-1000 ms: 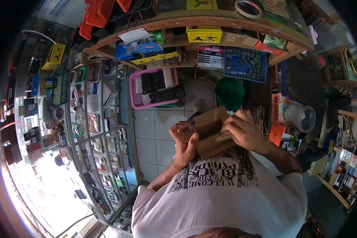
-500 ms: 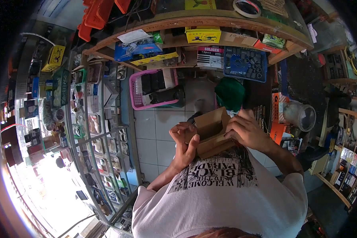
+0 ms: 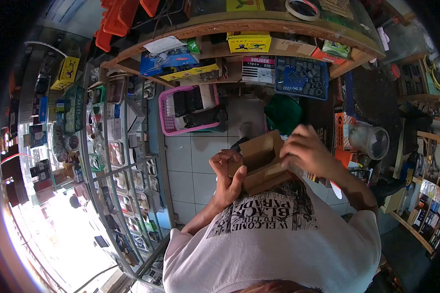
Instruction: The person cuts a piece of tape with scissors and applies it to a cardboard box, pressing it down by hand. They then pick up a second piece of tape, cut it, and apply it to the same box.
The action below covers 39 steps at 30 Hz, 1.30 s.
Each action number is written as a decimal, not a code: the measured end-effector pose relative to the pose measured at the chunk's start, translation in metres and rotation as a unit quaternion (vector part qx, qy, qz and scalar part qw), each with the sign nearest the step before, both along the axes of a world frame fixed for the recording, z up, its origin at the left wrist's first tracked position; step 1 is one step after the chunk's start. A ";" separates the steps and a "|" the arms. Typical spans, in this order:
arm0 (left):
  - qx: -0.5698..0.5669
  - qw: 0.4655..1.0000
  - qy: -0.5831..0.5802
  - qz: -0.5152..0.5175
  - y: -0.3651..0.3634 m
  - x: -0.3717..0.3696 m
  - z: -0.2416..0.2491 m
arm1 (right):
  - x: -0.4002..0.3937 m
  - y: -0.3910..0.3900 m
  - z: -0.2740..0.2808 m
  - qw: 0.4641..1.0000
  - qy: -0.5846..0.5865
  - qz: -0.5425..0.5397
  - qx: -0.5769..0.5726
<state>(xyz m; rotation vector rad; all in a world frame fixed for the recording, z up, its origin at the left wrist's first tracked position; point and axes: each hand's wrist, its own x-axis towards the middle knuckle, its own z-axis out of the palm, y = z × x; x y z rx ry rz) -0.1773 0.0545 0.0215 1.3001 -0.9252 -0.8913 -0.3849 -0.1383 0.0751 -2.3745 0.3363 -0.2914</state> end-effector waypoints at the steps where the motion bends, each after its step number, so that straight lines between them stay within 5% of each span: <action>1: 0.002 1.000 0.003 0.000 0.000 0.000 0.001 | 0.004 -0.010 0.007 0.999 -0.001 0.004 0.034; 5: 0.022 0.999 0.033 -0.009 0.000 -0.002 0.002 | 0.028 -0.028 0.014 0.957 0.121 0.064 0.257; 9: 0.020 1.000 0.012 -0.014 0.001 0.000 0.000 | 0.052 -0.031 0.014 0.934 0.231 0.151 0.229; 19: 0.010 0.999 0.012 0.052 0.010 0.001 -0.006 | 0.050 -0.025 0.021 0.924 0.107 0.056 0.364; 24: 0.017 0.999 0.026 0.038 0.006 0.000 -0.001 | 0.041 -0.035 0.011 0.943 0.085 0.087 0.309; 30: 0.026 0.999 0.039 0.023 0.006 0.002 -0.001 | 0.033 -0.043 0.008 0.929 0.062 -0.053 0.360; 34: 0.017 0.998 0.051 0.019 0.004 0.003 -0.003 | 0.025 -0.058 -0.013 0.966 0.042 0.056 0.247; 39: 0.003 0.997 0.078 0.007 0.003 0.005 -0.009 | 0.019 -0.053 -0.037 0.931 0.131 0.013 0.341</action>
